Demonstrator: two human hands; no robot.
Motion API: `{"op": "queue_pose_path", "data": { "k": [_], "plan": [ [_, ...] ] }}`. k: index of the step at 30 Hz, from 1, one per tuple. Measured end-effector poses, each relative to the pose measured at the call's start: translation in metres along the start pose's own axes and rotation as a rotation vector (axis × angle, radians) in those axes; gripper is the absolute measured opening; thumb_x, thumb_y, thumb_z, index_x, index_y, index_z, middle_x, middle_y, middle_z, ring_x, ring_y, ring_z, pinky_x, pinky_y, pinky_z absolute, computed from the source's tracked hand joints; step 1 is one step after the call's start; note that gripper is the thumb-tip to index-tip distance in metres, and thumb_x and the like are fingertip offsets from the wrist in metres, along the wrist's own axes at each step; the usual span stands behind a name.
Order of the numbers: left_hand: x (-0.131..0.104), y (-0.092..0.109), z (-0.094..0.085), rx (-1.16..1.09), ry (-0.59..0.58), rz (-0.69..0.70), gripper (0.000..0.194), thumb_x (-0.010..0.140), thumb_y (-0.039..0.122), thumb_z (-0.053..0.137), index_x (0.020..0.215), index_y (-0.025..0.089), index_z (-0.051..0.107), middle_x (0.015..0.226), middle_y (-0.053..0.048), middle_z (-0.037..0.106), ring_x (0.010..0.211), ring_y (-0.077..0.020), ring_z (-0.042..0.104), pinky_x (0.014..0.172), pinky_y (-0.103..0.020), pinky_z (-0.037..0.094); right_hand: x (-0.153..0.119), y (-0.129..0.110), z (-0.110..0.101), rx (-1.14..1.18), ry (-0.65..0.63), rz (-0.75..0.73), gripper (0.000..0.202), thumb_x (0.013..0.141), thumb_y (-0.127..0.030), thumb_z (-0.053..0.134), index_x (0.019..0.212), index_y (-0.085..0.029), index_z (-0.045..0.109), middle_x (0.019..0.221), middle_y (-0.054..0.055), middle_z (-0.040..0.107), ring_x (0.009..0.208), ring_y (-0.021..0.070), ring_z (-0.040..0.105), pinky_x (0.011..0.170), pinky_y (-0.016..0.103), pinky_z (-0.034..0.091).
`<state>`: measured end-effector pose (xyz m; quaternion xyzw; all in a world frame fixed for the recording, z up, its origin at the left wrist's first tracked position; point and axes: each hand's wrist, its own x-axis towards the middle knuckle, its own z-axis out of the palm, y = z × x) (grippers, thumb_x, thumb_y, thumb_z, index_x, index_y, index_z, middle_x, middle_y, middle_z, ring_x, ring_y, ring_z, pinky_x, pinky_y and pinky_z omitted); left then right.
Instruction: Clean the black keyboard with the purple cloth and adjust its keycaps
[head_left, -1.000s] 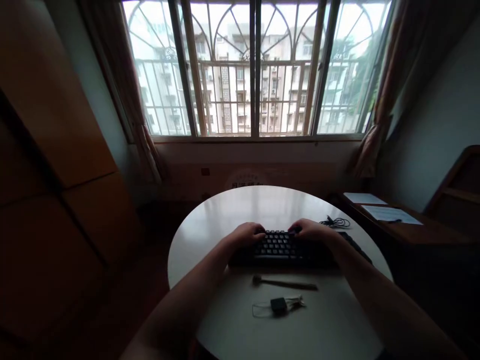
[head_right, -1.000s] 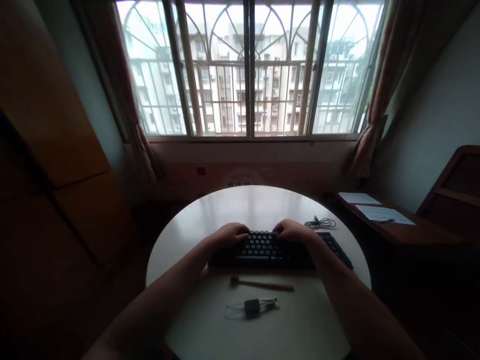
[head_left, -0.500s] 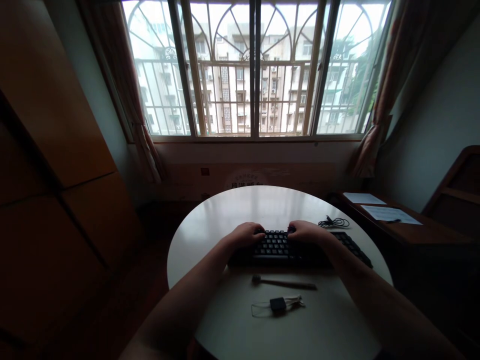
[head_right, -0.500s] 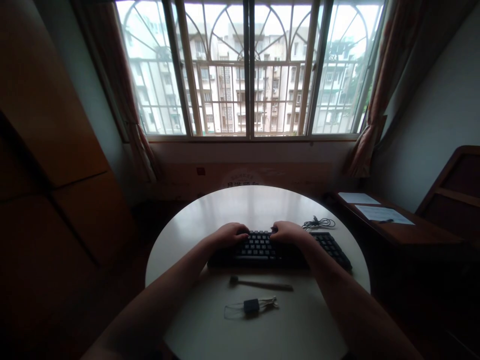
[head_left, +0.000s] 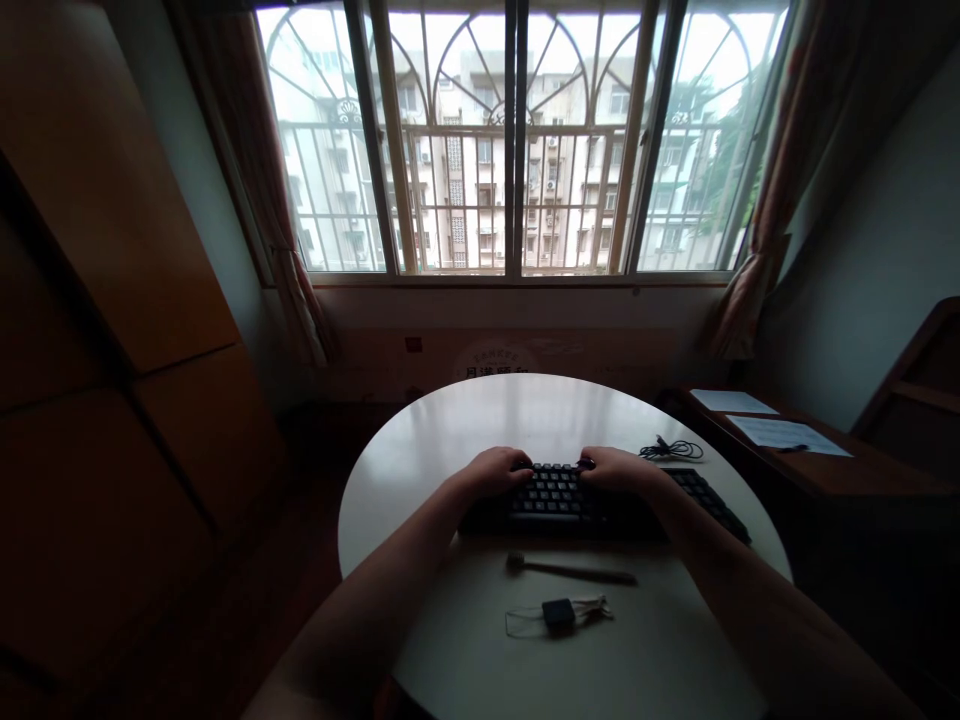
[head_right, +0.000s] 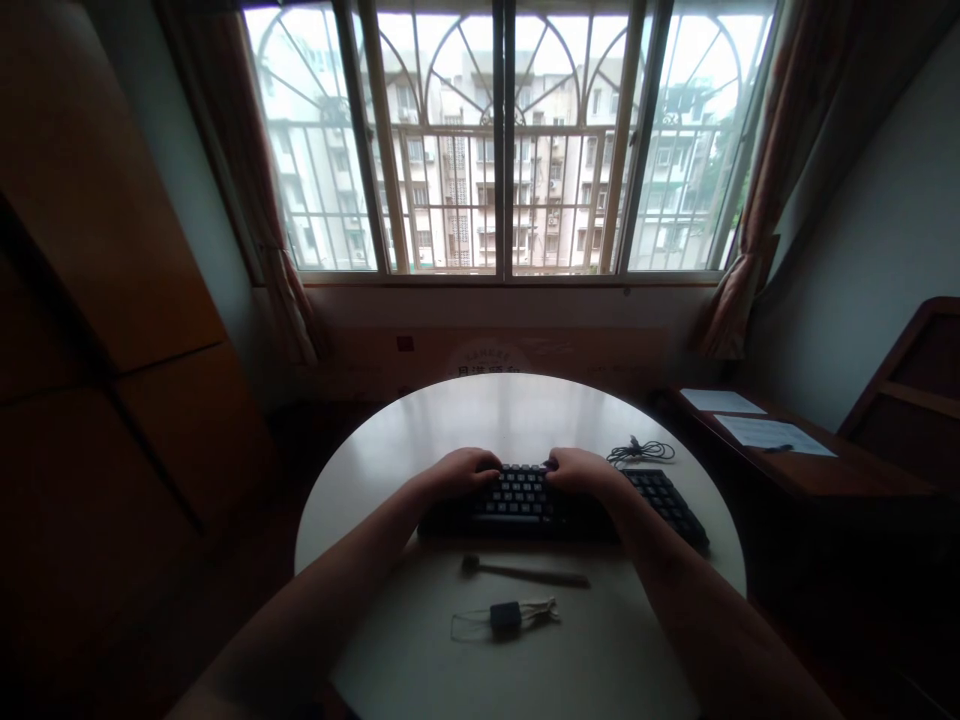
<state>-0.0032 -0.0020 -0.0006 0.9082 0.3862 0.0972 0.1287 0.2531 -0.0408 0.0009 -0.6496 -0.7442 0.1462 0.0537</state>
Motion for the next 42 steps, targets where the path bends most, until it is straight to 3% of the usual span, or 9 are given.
{"op": "queue_pose_path", "data": {
  "k": [8, 17, 23, 37, 42],
  "plan": [
    [-0.001, 0.003, -0.003, -0.008, -0.024, -0.025, 0.034, 0.089, 0.044, 0.052, 0.114, 0.027, 0.067, 0.115, -0.003, 0.067, 0.103, -0.0228, 0.061, 0.084, -0.029, 0.047, 0.005, -0.001, 0.003, 0.033, 0.031, 0.078, 0.036, 0.074, -0.043, 0.059, 0.1, -0.019, 0.067, 0.098, 0.008, 0.07, 0.085, 0.0233, 0.063, 0.066, 0.028, 0.041],
    [0.0, 0.0, 0.0, -0.012, 0.001, -0.011, 0.034, 0.089, 0.044, 0.052, 0.113, 0.027, 0.067, 0.114, -0.003, 0.068, 0.103, -0.0229, 0.061, 0.086, -0.03, 0.046, 0.013, 0.003, 0.01, 0.084, 0.102, 0.094, 0.028, 0.075, -0.041, 0.061, 0.091, -0.019, 0.069, 0.093, 0.01, 0.071, 0.086, 0.0257, 0.063, 0.066, 0.03, 0.041],
    [0.001, -0.003, 0.002, -0.018, 0.006, -0.011, 0.033, 0.088, 0.044, 0.052, 0.112, 0.026, 0.067, 0.113, -0.003, 0.068, 0.102, -0.0228, 0.061, 0.086, -0.03, 0.046, 0.015, 0.016, 0.009, 0.23, 0.102, 0.044, 0.025, 0.071, -0.026, 0.066, 0.095, -0.017, 0.065, 0.093, 0.006, 0.07, 0.081, 0.0189, 0.063, 0.063, 0.023, 0.043],
    [0.003, -0.007, 0.005, -0.023, 0.004, 0.0, 0.033, 0.088, 0.044, 0.052, 0.112, 0.027, 0.067, 0.113, -0.003, 0.068, 0.102, -0.0226, 0.061, 0.088, -0.03, 0.045, 0.014, 0.019, 0.007, 0.299, 0.136, 0.007, 0.02, 0.07, -0.022, 0.067, 0.086, -0.018, 0.057, 0.086, 0.005, 0.065, 0.079, 0.0187, 0.059, 0.063, 0.024, 0.042],
    [0.0, -0.003, 0.0, -0.027, -0.004, -0.017, 0.033, 0.088, 0.043, 0.053, 0.113, 0.027, 0.067, 0.114, -0.003, 0.068, 0.102, -0.023, 0.061, 0.085, -0.03, 0.047, 0.008, 0.019, 0.003, 0.264, 0.217, -0.119, 0.024, 0.065, -0.018, 0.065, 0.085, -0.02, 0.053, 0.079, 0.0, 0.06, 0.075, 0.0166, 0.054, 0.064, 0.023, 0.039]
  ]
}}
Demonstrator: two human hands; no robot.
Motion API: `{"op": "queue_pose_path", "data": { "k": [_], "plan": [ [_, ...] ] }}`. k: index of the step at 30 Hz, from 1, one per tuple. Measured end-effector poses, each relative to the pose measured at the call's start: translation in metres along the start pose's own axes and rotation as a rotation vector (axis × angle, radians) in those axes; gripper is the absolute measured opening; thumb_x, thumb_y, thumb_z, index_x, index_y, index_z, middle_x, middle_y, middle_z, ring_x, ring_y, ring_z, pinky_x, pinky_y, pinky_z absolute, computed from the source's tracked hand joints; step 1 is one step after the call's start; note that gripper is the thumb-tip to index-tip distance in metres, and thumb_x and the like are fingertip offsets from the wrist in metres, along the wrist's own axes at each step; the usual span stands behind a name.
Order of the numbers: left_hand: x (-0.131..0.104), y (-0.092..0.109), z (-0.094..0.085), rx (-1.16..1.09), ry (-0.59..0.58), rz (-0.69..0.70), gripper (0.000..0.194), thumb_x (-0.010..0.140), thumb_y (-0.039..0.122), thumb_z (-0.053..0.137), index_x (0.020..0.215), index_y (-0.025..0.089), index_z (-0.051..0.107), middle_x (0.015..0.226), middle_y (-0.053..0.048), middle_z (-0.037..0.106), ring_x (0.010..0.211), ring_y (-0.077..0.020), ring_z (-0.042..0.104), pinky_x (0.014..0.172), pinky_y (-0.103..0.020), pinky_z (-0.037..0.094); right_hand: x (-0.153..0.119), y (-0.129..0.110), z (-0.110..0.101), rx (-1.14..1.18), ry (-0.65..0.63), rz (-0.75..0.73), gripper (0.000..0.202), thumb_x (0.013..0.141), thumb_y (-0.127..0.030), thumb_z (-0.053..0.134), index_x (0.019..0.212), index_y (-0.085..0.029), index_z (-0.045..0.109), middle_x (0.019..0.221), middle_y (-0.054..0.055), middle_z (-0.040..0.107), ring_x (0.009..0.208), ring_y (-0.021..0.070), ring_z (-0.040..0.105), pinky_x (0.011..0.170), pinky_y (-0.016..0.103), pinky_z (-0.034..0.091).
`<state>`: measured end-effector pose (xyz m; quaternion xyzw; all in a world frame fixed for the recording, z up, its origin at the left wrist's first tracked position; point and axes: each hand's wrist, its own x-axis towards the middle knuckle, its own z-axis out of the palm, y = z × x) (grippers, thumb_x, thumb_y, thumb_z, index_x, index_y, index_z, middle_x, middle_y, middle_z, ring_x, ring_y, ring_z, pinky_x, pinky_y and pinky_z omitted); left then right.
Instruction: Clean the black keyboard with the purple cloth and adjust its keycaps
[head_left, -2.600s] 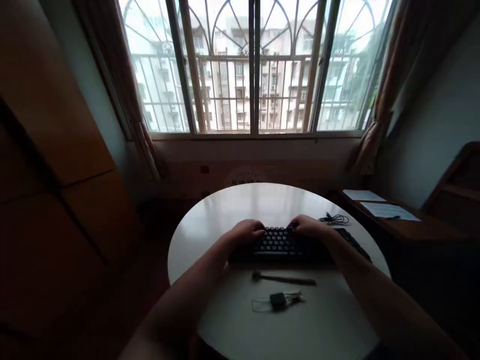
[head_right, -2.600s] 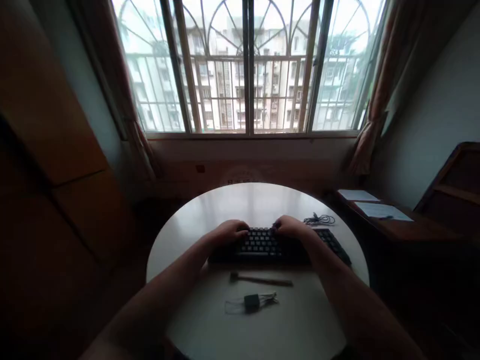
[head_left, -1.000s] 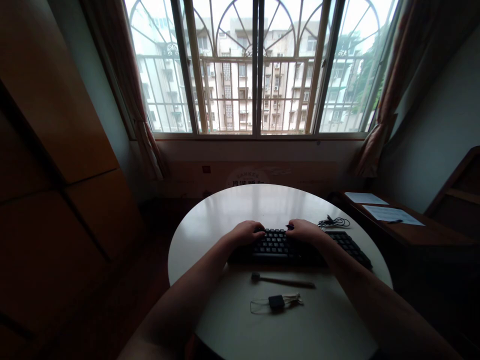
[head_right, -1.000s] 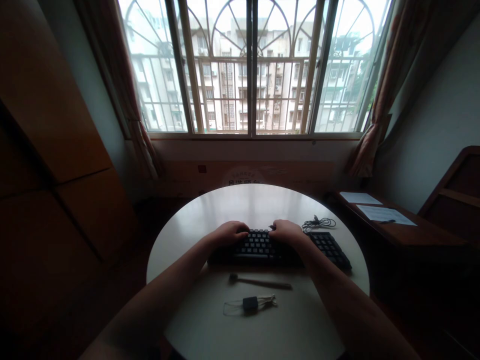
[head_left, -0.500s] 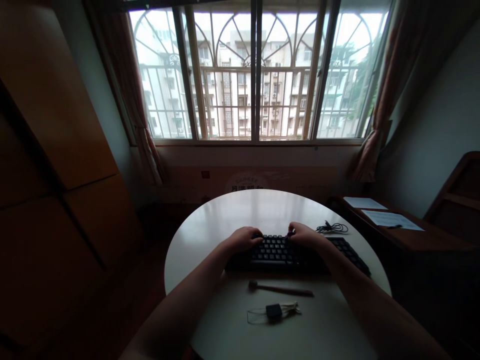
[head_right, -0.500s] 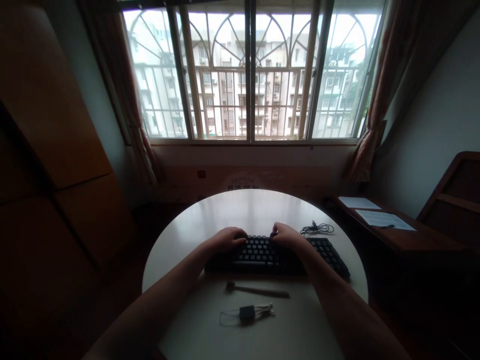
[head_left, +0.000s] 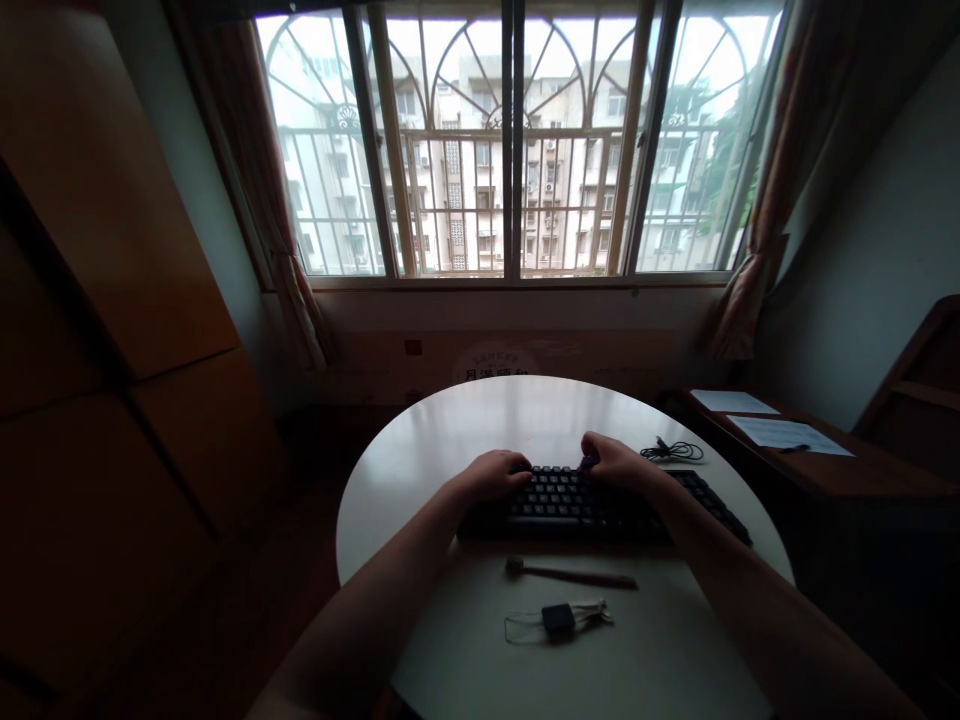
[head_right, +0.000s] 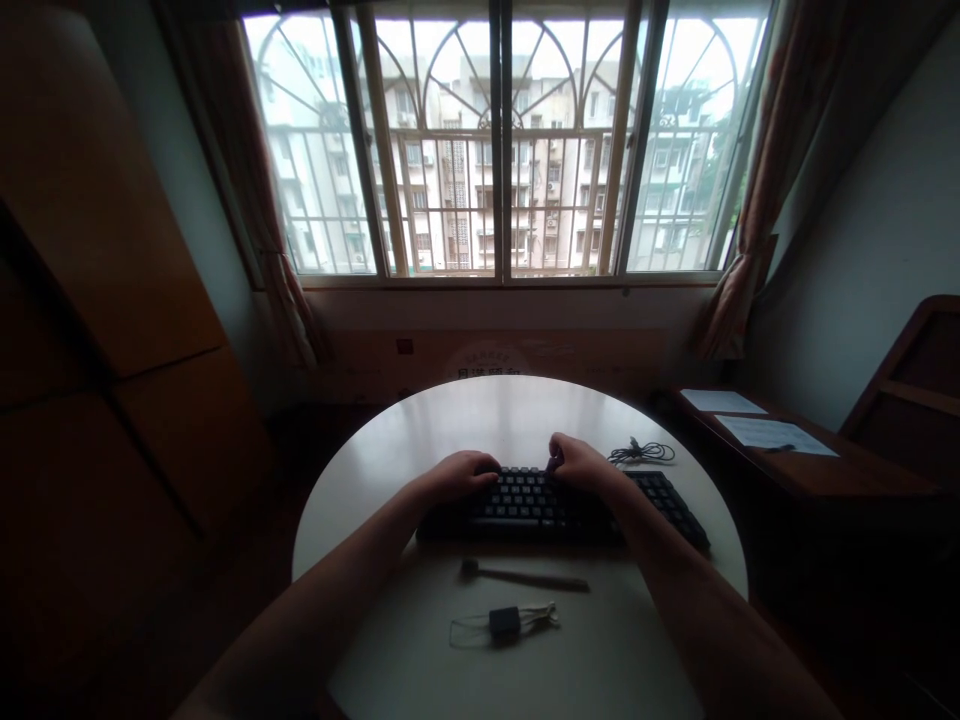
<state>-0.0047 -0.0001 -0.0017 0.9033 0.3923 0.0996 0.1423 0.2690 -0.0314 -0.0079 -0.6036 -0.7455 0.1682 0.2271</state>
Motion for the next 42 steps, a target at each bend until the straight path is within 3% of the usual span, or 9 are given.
{"op": "queue_pose_path", "data": {
  "k": [8, 11, 17, 20, 23, 26, 29, 36, 42],
  "plan": [
    [-0.005, 0.006, -0.005, 0.006, -0.019, -0.004, 0.034, 0.089, 0.043, 0.052, 0.114, 0.026, 0.067, 0.115, -0.004, 0.067, 0.104, -0.0235, 0.061, 0.086, -0.03, 0.047, 0.002, 0.013, -0.005, 0.102, 0.145, -0.144, 0.013, 0.063, -0.018, 0.057, 0.071, -0.02, 0.048, 0.077, -0.001, 0.057, 0.07, 0.0154, 0.053, 0.063, 0.025, 0.042],
    [-0.004, 0.006, -0.005, 0.013, -0.022, -0.002, 0.033, 0.089, 0.042, 0.052, 0.114, 0.026, 0.067, 0.115, -0.004, 0.068, 0.104, -0.0236, 0.061, 0.085, -0.03, 0.047, 0.003, 0.02, -0.005, 0.308, 0.051, -0.116, 0.013, 0.063, -0.022, 0.06, 0.069, -0.02, 0.049, 0.071, -0.001, 0.061, 0.071, 0.0176, 0.059, 0.064, 0.027, 0.046],
    [-0.003, 0.003, -0.002, 0.017, -0.015, 0.011, 0.034, 0.088, 0.043, 0.053, 0.114, 0.026, 0.067, 0.114, -0.003, 0.068, 0.103, -0.0232, 0.061, 0.086, -0.03, 0.047, -0.003, 0.021, -0.008, 0.601, -0.178, -0.156, 0.019, 0.064, -0.024, 0.066, 0.081, -0.016, 0.061, 0.08, 0.004, 0.071, 0.078, 0.0213, 0.067, 0.073, 0.032, 0.051],
    [-0.003, 0.002, -0.002, 0.011, -0.01, 0.023, 0.034, 0.089, 0.043, 0.052, 0.114, 0.026, 0.067, 0.114, -0.003, 0.068, 0.103, -0.0234, 0.061, 0.087, -0.031, 0.047, -0.005, 0.019, -0.009, 0.594, -0.177, -0.137, 0.023, 0.067, -0.029, 0.069, 0.085, -0.017, 0.06, 0.081, 0.004, 0.071, 0.078, 0.021, 0.067, 0.069, 0.03, 0.052],
    [-0.003, 0.003, -0.003, 0.005, -0.018, 0.019, 0.034, 0.089, 0.043, 0.052, 0.114, 0.026, 0.067, 0.114, -0.004, 0.068, 0.103, -0.0236, 0.061, 0.085, -0.03, 0.047, -0.004, 0.018, -0.01, 0.552, -0.09, -0.101, 0.031, 0.07, -0.039, 0.07, 0.088, -0.019, 0.053, 0.084, 0.002, 0.068, 0.079, 0.02, 0.066, 0.069, 0.029, 0.051],
    [-0.003, 0.002, -0.003, 0.001, -0.02, 0.016, 0.034, 0.089, 0.045, 0.052, 0.113, 0.026, 0.067, 0.115, -0.003, 0.068, 0.103, -0.0234, 0.061, 0.085, -0.03, 0.047, -0.001, 0.019, -0.011, 0.432, 0.003, -0.088, 0.036, 0.074, -0.049, 0.067, 0.083, -0.019, 0.051, 0.079, 0.001, 0.064, 0.075, 0.0186, 0.063, 0.066, 0.028, 0.049],
    [-0.001, -0.001, -0.001, 0.0, -0.015, 0.019, 0.034, 0.088, 0.045, 0.052, 0.114, 0.027, 0.066, 0.115, -0.003, 0.067, 0.103, -0.0234, 0.061, 0.086, -0.03, 0.047, -0.001, 0.019, -0.013, 0.301, -0.013, -0.15, 0.039, 0.078, -0.055, 0.063, 0.075, -0.017, 0.057, 0.074, 0.001, 0.061, 0.072, 0.0182, 0.06, 0.066, 0.029, 0.048],
    [-0.001, -0.001, 0.0, -0.008, -0.01, 0.012, 0.035, 0.088, 0.046, 0.052, 0.114, 0.027, 0.066, 0.114, -0.003, 0.067, 0.102, -0.0238, 0.061, 0.086, -0.031, 0.047, -0.007, 0.011, -0.014, 0.235, -0.099, -0.241, 0.04, 0.08, -0.054, 0.063, 0.079, -0.016, 0.074, 0.108, 0.01, 0.066, 0.095, 0.0231, 0.062, 0.086, 0.031, 0.048],
    [-0.001, 0.0, 0.0, -0.014, -0.012, 0.011, 0.035, 0.088, 0.046, 0.052, 0.114, 0.027, 0.066, 0.114, -0.003, 0.068, 0.103, -0.0238, 0.061, 0.085, -0.031, 0.047, -0.005, 0.021, -0.015, 0.201, -0.125, -0.257, 0.032, 0.075, -0.046, 0.069, 0.083, -0.016, 0.076, 0.103, 0.009, 0.068, 0.093, 0.0238, 0.064, 0.086, 0.032, 0.05]
  ]
}}
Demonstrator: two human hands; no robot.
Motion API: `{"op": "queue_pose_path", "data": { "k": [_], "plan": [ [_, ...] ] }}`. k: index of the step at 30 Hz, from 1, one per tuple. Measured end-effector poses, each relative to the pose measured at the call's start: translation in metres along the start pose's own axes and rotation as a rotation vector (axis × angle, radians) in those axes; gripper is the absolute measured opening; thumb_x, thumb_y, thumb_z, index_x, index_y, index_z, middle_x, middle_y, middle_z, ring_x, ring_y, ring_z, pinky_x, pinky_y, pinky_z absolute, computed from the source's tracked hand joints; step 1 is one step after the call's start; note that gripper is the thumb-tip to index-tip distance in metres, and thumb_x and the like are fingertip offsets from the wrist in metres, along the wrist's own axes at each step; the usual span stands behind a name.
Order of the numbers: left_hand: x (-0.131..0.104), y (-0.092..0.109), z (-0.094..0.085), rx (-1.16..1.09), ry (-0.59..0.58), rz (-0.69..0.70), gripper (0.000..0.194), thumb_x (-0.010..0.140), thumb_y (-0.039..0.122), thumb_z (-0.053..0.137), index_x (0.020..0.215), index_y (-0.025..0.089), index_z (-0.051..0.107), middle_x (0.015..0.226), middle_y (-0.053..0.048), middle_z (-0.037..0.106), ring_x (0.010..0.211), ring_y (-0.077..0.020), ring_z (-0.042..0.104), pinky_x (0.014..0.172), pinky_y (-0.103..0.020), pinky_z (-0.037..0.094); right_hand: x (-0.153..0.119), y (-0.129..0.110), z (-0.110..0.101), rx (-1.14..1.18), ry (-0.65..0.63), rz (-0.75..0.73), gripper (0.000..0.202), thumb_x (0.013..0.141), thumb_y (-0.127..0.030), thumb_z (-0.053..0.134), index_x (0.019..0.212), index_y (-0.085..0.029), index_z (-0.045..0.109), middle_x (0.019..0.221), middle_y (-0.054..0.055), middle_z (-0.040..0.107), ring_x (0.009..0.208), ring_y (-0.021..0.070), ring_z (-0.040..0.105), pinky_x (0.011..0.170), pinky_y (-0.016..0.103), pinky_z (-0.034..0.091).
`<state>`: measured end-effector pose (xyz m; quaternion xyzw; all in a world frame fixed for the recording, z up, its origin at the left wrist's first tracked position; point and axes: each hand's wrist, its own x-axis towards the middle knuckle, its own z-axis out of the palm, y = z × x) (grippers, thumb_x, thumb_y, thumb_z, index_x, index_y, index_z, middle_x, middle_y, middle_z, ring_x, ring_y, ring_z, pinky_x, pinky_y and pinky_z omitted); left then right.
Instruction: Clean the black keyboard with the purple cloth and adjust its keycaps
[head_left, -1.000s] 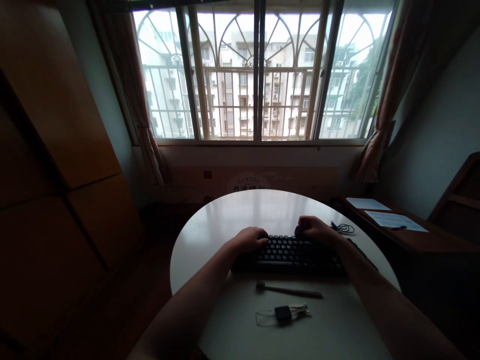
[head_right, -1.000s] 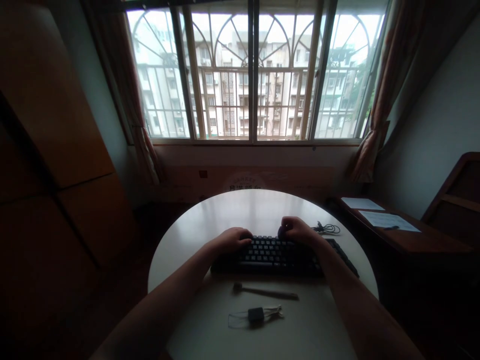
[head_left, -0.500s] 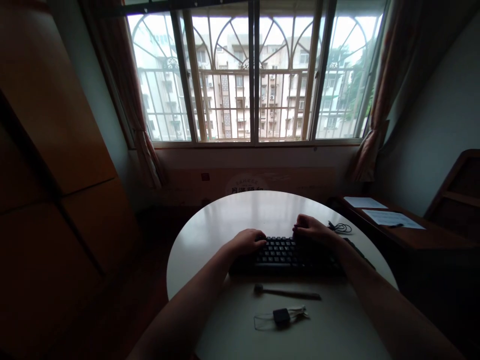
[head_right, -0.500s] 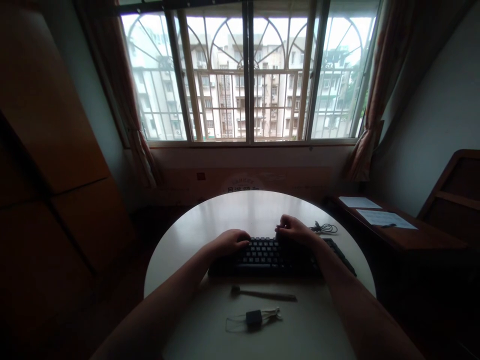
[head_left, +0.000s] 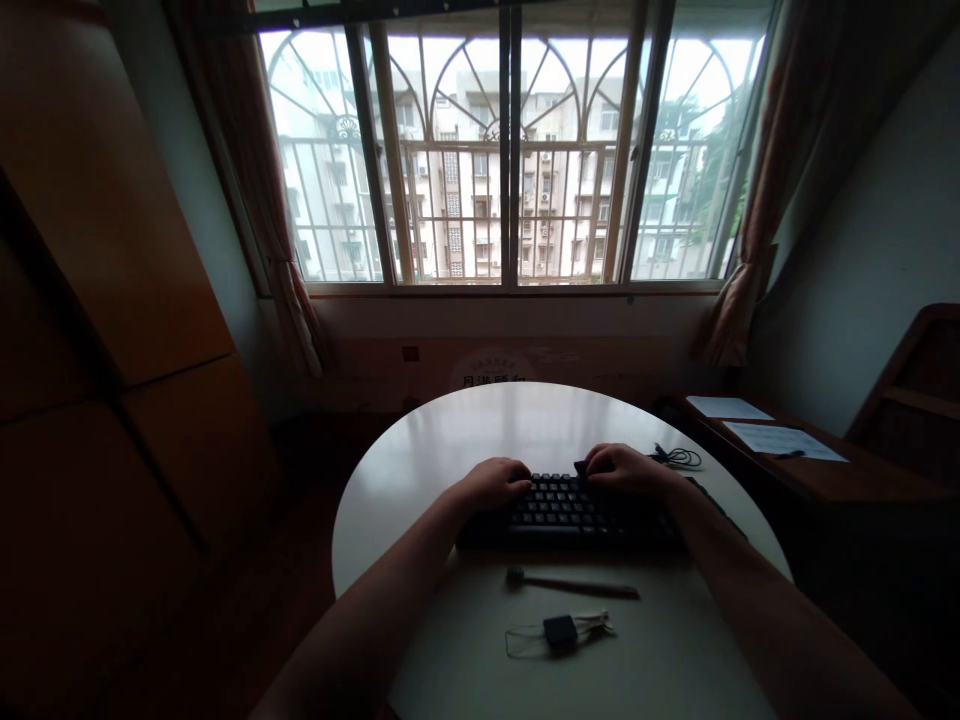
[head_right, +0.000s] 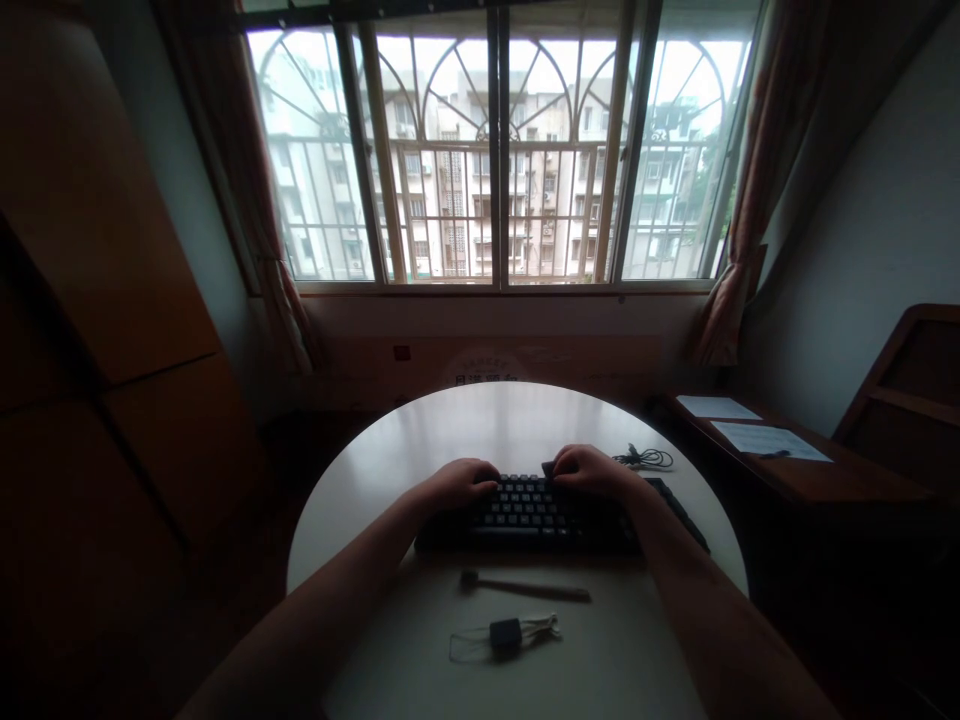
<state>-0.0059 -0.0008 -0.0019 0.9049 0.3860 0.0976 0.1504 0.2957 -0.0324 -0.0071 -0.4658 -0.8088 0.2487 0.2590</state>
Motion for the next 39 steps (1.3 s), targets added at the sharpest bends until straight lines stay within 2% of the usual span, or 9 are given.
{"op": "queue_pose_path", "data": {
  "k": [4, 8, 11, 13, 16, 23, 28, 34, 39],
  "plan": [
    [0.001, -0.002, 0.001, 0.003, 0.007, 0.011, 0.034, 0.088, 0.045, 0.051, 0.113, 0.027, 0.066, 0.114, -0.002, 0.068, 0.102, -0.0235, 0.061, 0.086, -0.031, 0.047, -0.002, 0.003, -0.005, 0.0, 0.004, -0.006, 0.03, 0.073, -0.041, 0.069, 0.09, -0.017, 0.077, 0.096, 0.007, 0.071, 0.091, 0.0242, 0.065, 0.084, 0.032, 0.05],
    [0.001, -0.003, 0.001, 0.004, 0.003, 0.004, 0.035, 0.088, 0.047, 0.051, 0.114, 0.027, 0.066, 0.115, -0.003, 0.067, 0.103, -0.0237, 0.061, 0.086, -0.031, 0.047, -0.004, -0.003, -0.008, 0.073, 0.072, 0.102, 0.038, 0.076, -0.046, 0.066, 0.095, -0.015, 0.076, 0.091, 0.007, 0.074, 0.087, 0.0254, 0.066, 0.079, 0.033, 0.051],
    [0.0, -0.002, 0.0, 0.008, -0.007, -0.005, 0.036, 0.088, 0.047, 0.051, 0.115, 0.028, 0.066, 0.115, -0.003, 0.067, 0.103, -0.0239, 0.061, 0.086, -0.031, 0.047, -0.005, -0.01, -0.007, 0.201, 0.023, 0.14, 0.044, 0.077, -0.05, 0.066, 0.097, -0.013, 0.076, 0.086, 0.007, 0.074, 0.081, 0.0242, 0.067, 0.073, 0.031, 0.051],
    [-0.001, 0.0, -0.001, 0.011, -0.007, -0.011, 0.037, 0.088, 0.047, 0.051, 0.115, 0.028, 0.065, 0.116, -0.003, 0.067, 0.104, -0.0239, 0.061, 0.086, -0.031, 0.047, -0.004, -0.014, -0.003, 0.221, -0.038, 0.118, 0.042, 0.075, -0.047, 0.068, 0.099, -0.014, 0.076, 0.09, 0.007, 0.075, 0.083, 0.0238, 0.067, 0.074, 0.03, 0.051],
    [-0.002, 0.002, -0.002, 0.016, -0.004, -0.01, 0.036, 0.088, 0.046, 0.051, 0.115, 0.027, 0.066, 0.116, -0.003, 0.067, 0.104, -0.0238, 0.06, 0.085, -0.03, 0.047, -0.002, -0.017, 0.003, 0.124, -0.108, 0.069, 0.034, 0.073, -0.039, 0.068, 0.097, -0.016, 0.077, 0.094, 0.006, 0.075, 0.087, 0.0236, 0.067, 0.08, 0.03, 0.051],
    [-0.001, 0.003, -0.002, 0.02, -0.007, -0.006, 0.035, 0.089, 0.046, 0.052, 0.114, 0.027, 0.066, 0.115, -0.003, 0.067, 0.103, -0.0236, 0.061, 0.084, -0.03, 0.047, 0.0, -0.026, 0.005, -0.188, -0.084, -0.006, 0.025, 0.077, -0.033, 0.064, 0.092, -0.02, 0.079, 0.096, 0.006, 0.073, 0.084, 0.0208, 0.067, 0.079, 0.027, 0.049],
    [0.001, -0.001, 0.0, 0.027, -0.005, 0.007, 0.034, 0.089, 0.045, 0.052, 0.113, 0.027, 0.066, 0.114, -0.003, 0.067, 0.104, -0.0232, 0.061, 0.085, -0.03, 0.047, -0.003, -0.036, 0.002, -0.174, -0.153, 0.101, 0.029, 0.076, -0.034, 0.063, 0.098, -0.022, 0.078, 0.095, 0.003, 0.076, 0.087, 0.0223, 0.068, 0.078, 0.027, 0.049],
    [0.002, -0.002, 0.001, 0.027, 0.007, 0.02, 0.033, 0.088, 0.043, 0.052, 0.113, 0.027, 0.067, 0.113, -0.002, 0.068, 0.102, -0.0227, 0.062, 0.085, -0.03, 0.047, -0.002, -0.038, 0.002, -0.19, -0.126, 0.235, 0.028, 0.073, -0.034, 0.064, 0.091, -0.019, 0.079, 0.091, 0.004, 0.077, 0.084, 0.0222, 0.069, 0.072, 0.025, 0.049],
    [0.002, 0.0, 0.0, 0.032, -0.001, -0.003, 0.033, 0.088, 0.044, 0.052, 0.113, 0.027, 0.066, 0.115, -0.003, 0.067, 0.103, -0.0233, 0.061, 0.086, -0.03, 0.046, -0.002, -0.04, 0.002, -0.254, -0.144, 0.252, 0.027, 0.074, -0.031, 0.062, 0.091, -0.018, 0.079, 0.089, 0.005, 0.077, 0.079, 0.0211, 0.069, 0.069, 0.025, 0.049]
  ]
}}
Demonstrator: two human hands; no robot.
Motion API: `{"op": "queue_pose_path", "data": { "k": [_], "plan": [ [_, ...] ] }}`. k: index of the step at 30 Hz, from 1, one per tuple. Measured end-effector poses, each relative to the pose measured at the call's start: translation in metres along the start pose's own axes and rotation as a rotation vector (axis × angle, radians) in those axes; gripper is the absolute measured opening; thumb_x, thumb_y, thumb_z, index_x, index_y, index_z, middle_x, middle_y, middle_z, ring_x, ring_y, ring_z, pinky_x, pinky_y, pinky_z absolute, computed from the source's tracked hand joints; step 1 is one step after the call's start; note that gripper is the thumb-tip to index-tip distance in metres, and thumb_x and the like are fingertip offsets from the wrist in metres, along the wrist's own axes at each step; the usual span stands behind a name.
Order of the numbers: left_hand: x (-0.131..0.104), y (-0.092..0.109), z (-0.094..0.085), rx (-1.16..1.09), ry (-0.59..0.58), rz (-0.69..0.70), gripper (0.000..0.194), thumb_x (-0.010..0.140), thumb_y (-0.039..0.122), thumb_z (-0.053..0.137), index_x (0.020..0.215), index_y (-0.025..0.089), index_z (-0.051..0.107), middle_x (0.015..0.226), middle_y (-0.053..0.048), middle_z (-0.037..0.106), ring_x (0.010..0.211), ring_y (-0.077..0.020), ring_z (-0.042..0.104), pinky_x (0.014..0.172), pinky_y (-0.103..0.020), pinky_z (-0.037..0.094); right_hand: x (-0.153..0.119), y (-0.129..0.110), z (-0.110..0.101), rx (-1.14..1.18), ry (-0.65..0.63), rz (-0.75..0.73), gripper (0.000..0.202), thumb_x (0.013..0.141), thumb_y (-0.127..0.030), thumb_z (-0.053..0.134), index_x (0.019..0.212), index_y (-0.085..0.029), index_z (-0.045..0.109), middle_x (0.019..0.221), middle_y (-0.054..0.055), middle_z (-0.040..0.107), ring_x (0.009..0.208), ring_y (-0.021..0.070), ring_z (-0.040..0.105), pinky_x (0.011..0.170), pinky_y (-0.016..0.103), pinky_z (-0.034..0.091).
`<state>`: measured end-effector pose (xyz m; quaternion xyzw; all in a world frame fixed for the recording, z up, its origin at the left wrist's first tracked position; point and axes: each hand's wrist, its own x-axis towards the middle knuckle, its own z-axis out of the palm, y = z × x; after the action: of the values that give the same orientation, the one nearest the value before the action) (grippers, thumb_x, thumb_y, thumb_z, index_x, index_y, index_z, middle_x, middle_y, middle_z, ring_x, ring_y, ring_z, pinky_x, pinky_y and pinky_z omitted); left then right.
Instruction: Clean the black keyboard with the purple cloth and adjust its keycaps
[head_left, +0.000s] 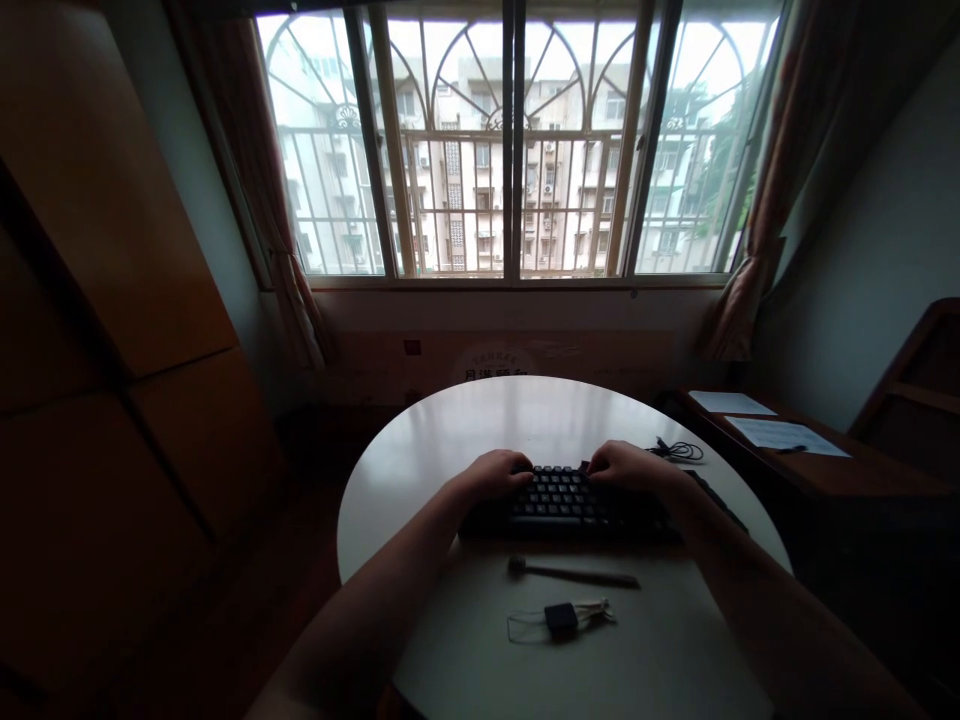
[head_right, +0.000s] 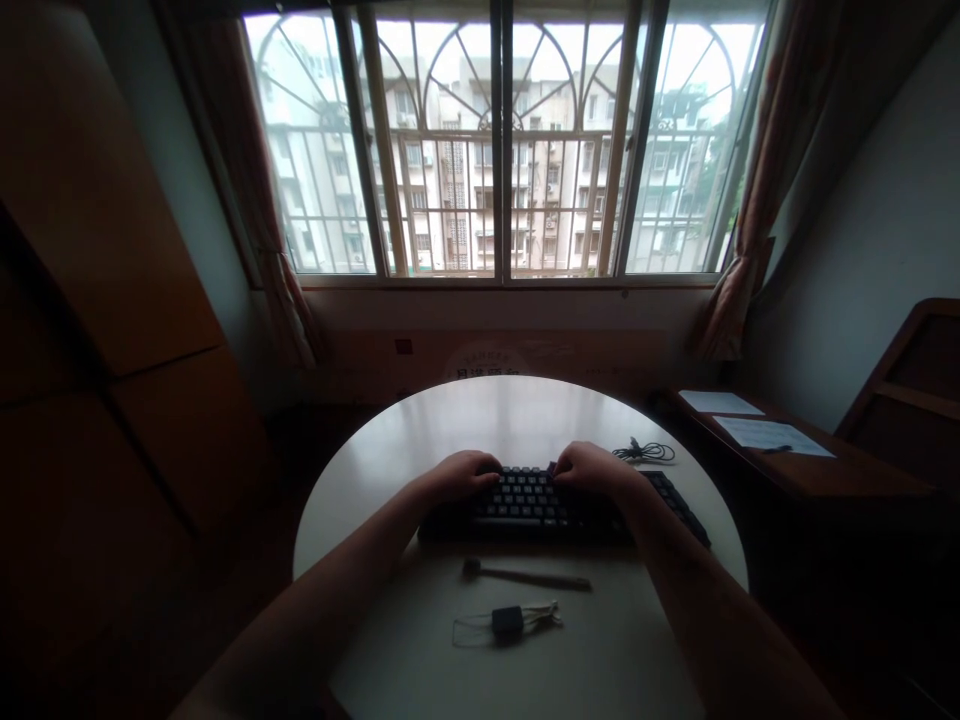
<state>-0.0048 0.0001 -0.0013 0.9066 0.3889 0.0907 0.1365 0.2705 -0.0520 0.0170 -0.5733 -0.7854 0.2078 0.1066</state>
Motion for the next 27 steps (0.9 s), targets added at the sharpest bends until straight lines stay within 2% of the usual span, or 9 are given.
{"op": "queue_pose_path", "data": {
  "k": [5, 7, 10, 14, 16, 22, 27],
  "plan": [
    [0.0, 0.001, -0.001, -0.012, -0.006, -0.006, 0.035, 0.088, 0.046, 0.052, 0.114, 0.028, 0.066, 0.115, -0.002, 0.068, 0.103, -0.023, 0.061, 0.086, -0.029, 0.046, -0.003, -0.008, 0.001, -0.078, 0.013, -0.162, 0.029, 0.076, -0.026, 0.058, 0.097, -0.022, 0.078, 0.097, 0.004, 0.076, 0.087, 0.022, 0.068, 0.079, 0.027, 0.049],
    [0.0, 0.001, -0.001, -0.016, -0.007, -0.005, 0.036, 0.088, 0.047, 0.052, 0.115, 0.027, 0.066, 0.115, -0.003, 0.067, 0.103, -0.023, 0.061, 0.086, -0.029, 0.046, -0.004, -0.01, 0.002, -0.056, 0.003, -0.184, 0.03, 0.076, -0.026, 0.057, 0.099, -0.023, 0.077, 0.099, 0.004, 0.076, 0.089, 0.0223, 0.068, 0.081, 0.027, 0.049],
    [0.0, 0.0, 0.0, -0.016, -0.013, -0.007, 0.037, 0.088, 0.047, 0.052, 0.116, 0.027, 0.066, 0.116, -0.003, 0.067, 0.103, -0.0233, 0.061, 0.085, -0.029, 0.047, -0.001, -0.01, 0.003, -0.016, 0.0, -0.111, 0.03, 0.075, -0.026, 0.059, 0.097, -0.023, 0.078, 0.098, 0.004, 0.076, 0.088, 0.0223, 0.068, 0.079, 0.027, 0.049],
    [0.002, -0.002, 0.002, -0.004, -0.01, 0.004, 0.035, 0.088, 0.045, 0.052, 0.114, 0.027, 0.066, 0.116, -0.003, 0.067, 0.104, -0.0234, 0.061, 0.089, -0.031, 0.046, 0.006, -0.01, 0.005, -0.015, 0.035, 0.123, 0.025, 0.069, -0.024, 0.065, 0.088, -0.019, 0.08, 0.084, 0.005, 0.077, 0.078, 0.0217, 0.069, 0.068, 0.025, 0.048],
    [0.003, -0.003, 0.003, -0.002, -0.011, 0.011, 0.035, 0.088, 0.045, 0.052, 0.114, 0.027, 0.066, 0.116, -0.003, 0.067, 0.104, -0.0235, 0.061, 0.089, -0.031, 0.046, 0.009, -0.009, 0.006, -0.006, 0.055, 0.181, 0.023, 0.068, -0.023, 0.066, 0.084, -0.017, 0.081, 0.082, 0.006, 0.077, 0.078, 0.022, 0.069, 0.065, 0.025, 0.047],
    [0.002, -0.003, 0.002, -0.011, -0.002, 0.007, 0.034, 0.088, 0.045, 0.052, 0.113, 0.027, 0.067, 0.115, -0.003, 0.068, 0.104, -0.0232, 0.061, 0.088, -0.03, 0.046, 0.009, -0.001, 0.005, 0.033, 0.057, 0.102, 0.022, 0.07, -0.026, 0.065, 0.084, -0.017, 0.08, 0.085, 0.006, 0.077, 0.079, 0.0221, 0.069, 0.069, 0.025, 0.048],
    [-0.001, -0.003, 0.001, -0.015, 0.001, 0.023, 0.035, 0.089, 0.044, 0.051, 0.114, 0.026, 0.066, 0.115, -0.003, 0.067, 0.103, -0.0228, 0.061, 0.086, -0.03, 0.047, 0.005, 0.02, -0.003, 0.15, 0.07, 0.029, 0.027, 0.074, -0.031, 0.062, 0.088, -0.015, 0.078, 0.087, 0.006, 0.077, 0.082, 0.022, 0.068, 0.07, 0.025, 0.049]
  ]
}}
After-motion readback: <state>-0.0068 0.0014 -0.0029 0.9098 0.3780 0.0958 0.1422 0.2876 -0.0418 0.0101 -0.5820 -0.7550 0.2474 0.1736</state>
